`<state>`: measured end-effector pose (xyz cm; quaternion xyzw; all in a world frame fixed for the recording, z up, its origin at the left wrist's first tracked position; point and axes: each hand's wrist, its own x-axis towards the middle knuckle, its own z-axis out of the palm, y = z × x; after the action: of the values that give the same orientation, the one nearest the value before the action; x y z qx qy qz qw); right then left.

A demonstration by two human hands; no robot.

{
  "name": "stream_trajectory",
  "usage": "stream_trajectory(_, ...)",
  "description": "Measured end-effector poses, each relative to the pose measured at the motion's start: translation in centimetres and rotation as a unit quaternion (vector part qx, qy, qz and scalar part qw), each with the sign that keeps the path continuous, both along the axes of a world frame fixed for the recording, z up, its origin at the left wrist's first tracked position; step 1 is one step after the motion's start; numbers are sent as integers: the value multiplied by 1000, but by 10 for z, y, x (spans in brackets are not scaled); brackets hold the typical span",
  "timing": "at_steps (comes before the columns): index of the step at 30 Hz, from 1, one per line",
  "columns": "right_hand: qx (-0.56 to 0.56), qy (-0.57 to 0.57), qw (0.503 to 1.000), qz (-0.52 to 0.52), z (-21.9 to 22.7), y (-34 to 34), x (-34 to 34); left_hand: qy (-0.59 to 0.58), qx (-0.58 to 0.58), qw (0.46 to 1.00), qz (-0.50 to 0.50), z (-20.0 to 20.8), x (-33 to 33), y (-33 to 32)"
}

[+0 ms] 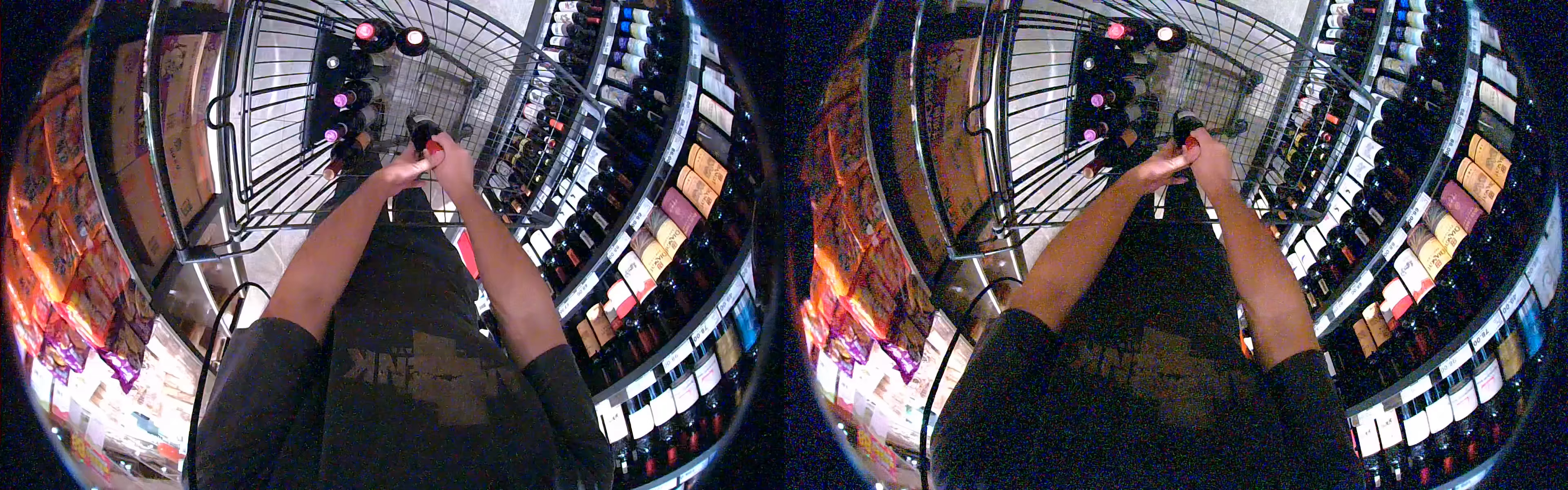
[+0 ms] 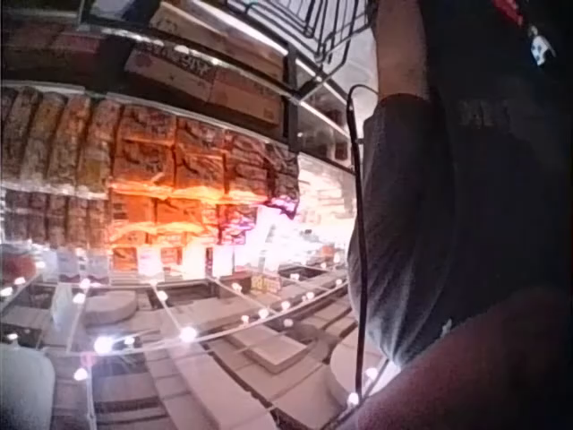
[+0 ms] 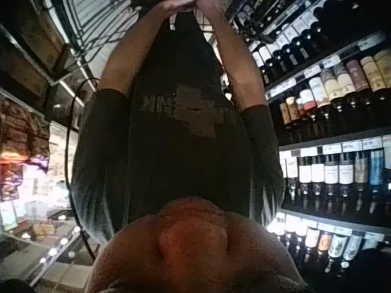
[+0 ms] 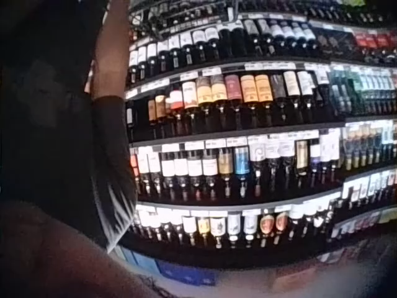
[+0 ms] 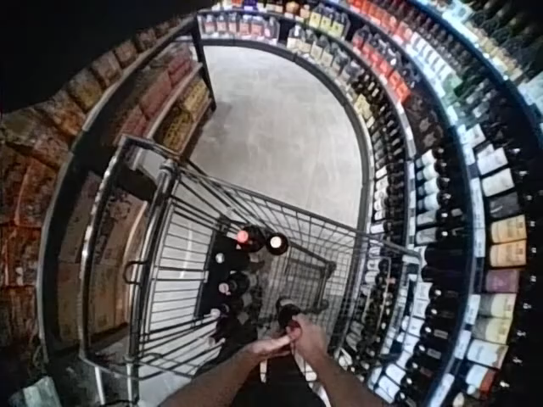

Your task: Picking multiple wine bottles from a supermarket shelf and placing them into a shopping cart.

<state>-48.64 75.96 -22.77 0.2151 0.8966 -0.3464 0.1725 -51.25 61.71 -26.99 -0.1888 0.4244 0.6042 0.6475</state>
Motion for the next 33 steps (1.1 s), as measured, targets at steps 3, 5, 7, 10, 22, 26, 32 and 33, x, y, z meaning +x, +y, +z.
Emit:
stream_trajectory(3, 5, -13, 1000, 1, -4, -4, -4, -16, 3, 1000, 22, -12, 3, -5)
stream_trajectory(5, 14, -31, 999, -8, -11, -3, -3, -10, 18, 999, 25, -6, -1, -4)
stream_trajectory(7, 20, -48, 999, -14, -14, -4, -3, -4, 31, 999, 31, -4, -3, -4)
stream_trajectory(10, 2, -17, 1000, 2, -17, -8, -8, -26, -1, 999, 43, -7, -3, -6)
stream_trajectory(22, 59, -85, 994, 32, -12, -17, -28, -87, -43, 989, 109, -16, -12, -14)
stream_trajectory(26, 48, -20, 998, 45, -9, -20, -38, -91, -16, 983, 160, -12, -18, -12)
stream_trajectory(32, 22, 47, 997, 53, -9, -19, -69, -67, 26, 974, 214, -15, -49, -8)
stream_trajectory(33, 32, 40, 997, 55, -9, -19, -74, -53, -13, 975, 215, -12, -53, -7)
